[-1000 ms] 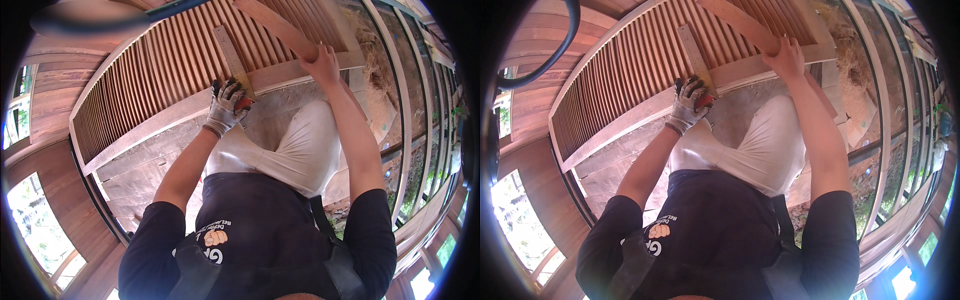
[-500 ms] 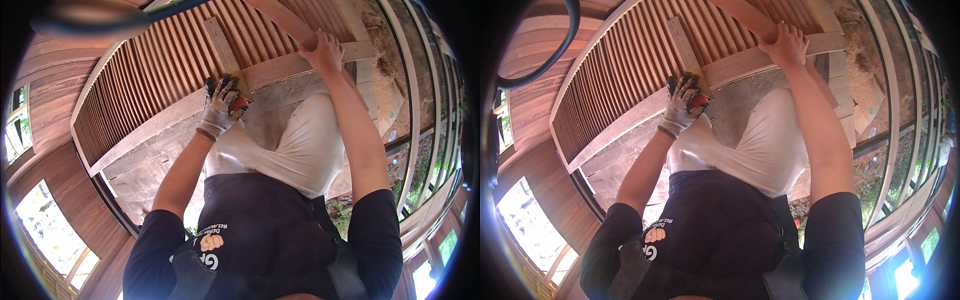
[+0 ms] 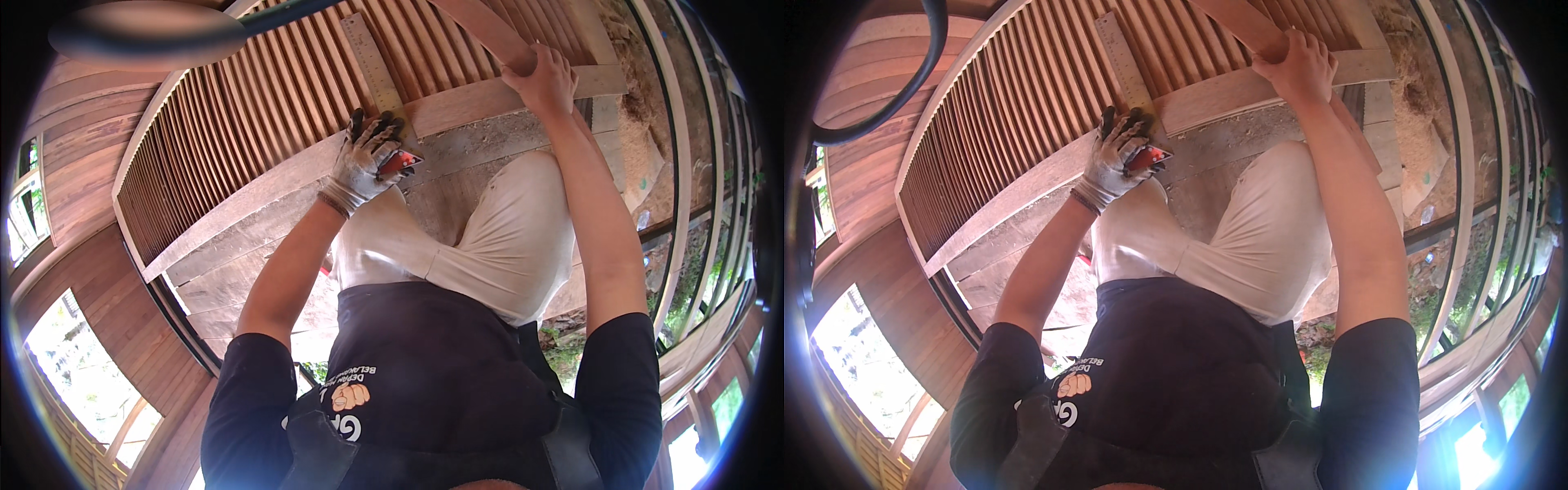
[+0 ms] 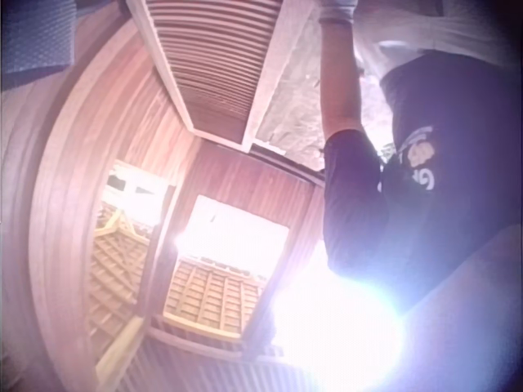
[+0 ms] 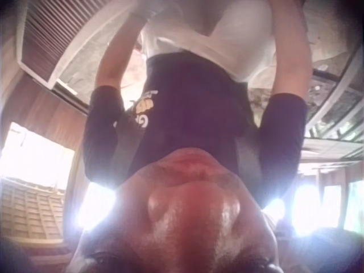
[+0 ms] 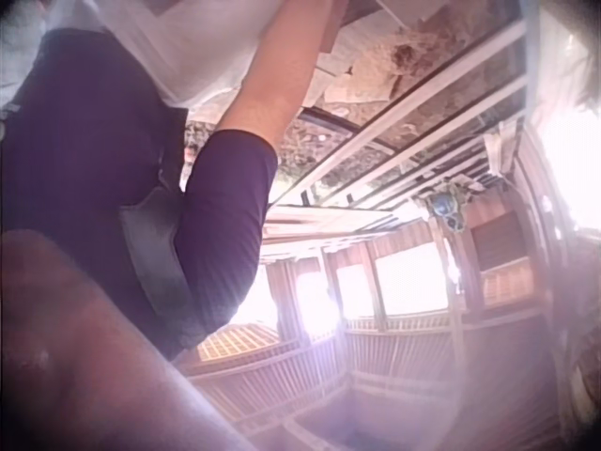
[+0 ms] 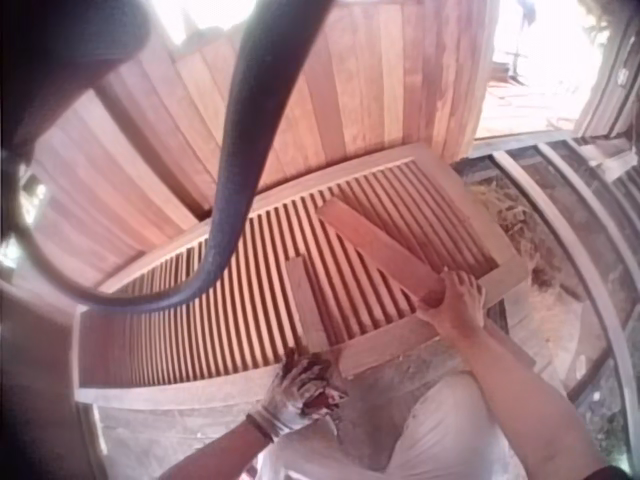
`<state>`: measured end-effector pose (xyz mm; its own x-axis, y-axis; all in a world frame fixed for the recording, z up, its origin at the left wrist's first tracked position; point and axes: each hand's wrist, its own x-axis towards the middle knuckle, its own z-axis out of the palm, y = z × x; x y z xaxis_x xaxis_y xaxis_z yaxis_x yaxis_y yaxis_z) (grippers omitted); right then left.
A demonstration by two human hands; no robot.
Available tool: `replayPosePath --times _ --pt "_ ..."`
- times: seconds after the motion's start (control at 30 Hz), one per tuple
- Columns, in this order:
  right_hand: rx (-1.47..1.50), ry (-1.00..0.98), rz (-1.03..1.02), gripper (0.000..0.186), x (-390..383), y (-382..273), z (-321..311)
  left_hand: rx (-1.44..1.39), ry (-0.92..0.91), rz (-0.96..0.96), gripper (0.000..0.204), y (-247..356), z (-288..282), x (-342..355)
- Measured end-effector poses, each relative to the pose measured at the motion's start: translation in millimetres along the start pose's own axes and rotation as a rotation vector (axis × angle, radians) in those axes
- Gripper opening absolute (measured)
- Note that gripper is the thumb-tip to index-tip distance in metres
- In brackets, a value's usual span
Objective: The person measures and marks a wooden slat using a square and pencil, then applies glue to the slat and the ceiling structure. The person positions the slat onto the ceiling and secures it in place.
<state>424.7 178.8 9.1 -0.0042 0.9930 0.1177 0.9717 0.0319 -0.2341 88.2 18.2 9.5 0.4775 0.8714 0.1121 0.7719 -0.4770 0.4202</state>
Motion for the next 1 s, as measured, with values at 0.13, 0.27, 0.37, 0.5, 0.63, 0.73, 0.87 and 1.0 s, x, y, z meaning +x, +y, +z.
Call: replayPosePath --times 0.13,0.27,0.37,0.5,0.63,0.73,0.87,1.0 --pt "0.017 0.022 -0.005 0.079 0.3 2.7 3.5 0.033 -0.041 -0.021 0.051 -4.3 3.9 -3.0" --pt "0.019 0.004 0.006 0.078 1.0 2.2 3.2 0.042 -0.09 -0.033 0.052 -2.1 -0.4 -1.3" --pt "0.013 -0.015 0.011 0.078 2.5 1.9 2.1 0.008 -0.018 0.01 0.051 0.5 -3.3 0.9" --pt "0.009 -0.004 -0.006 0.079 1.3 1.6 0.4 0.006 -0.012 0.023 0.051 -0.4 -2.1 0.8" --pt "0.025 0.016 -0.021 0.077 1.9 3.5 2.6 0.046 -0.086 0.009 0.054 -3.2 -0.1 -0.2" --pt "0.027 0.015 -0.018 0.077 1.7 2.9 2.3 0.044 -0.09 0.004 0.055 -2.2 2.4 0.5" --pt "0.021 -0.011 -0.005 0.081 1.4 1.1 0.0 0.005 -0.027 0.018 0.047 3.6 -3.0 5.9" --pt "0.008 -0.025 0.0 0.081 3.5 0.1 -1.5 0.016 -0.043 0.002 0.047 4.0 -4.5 2.6"
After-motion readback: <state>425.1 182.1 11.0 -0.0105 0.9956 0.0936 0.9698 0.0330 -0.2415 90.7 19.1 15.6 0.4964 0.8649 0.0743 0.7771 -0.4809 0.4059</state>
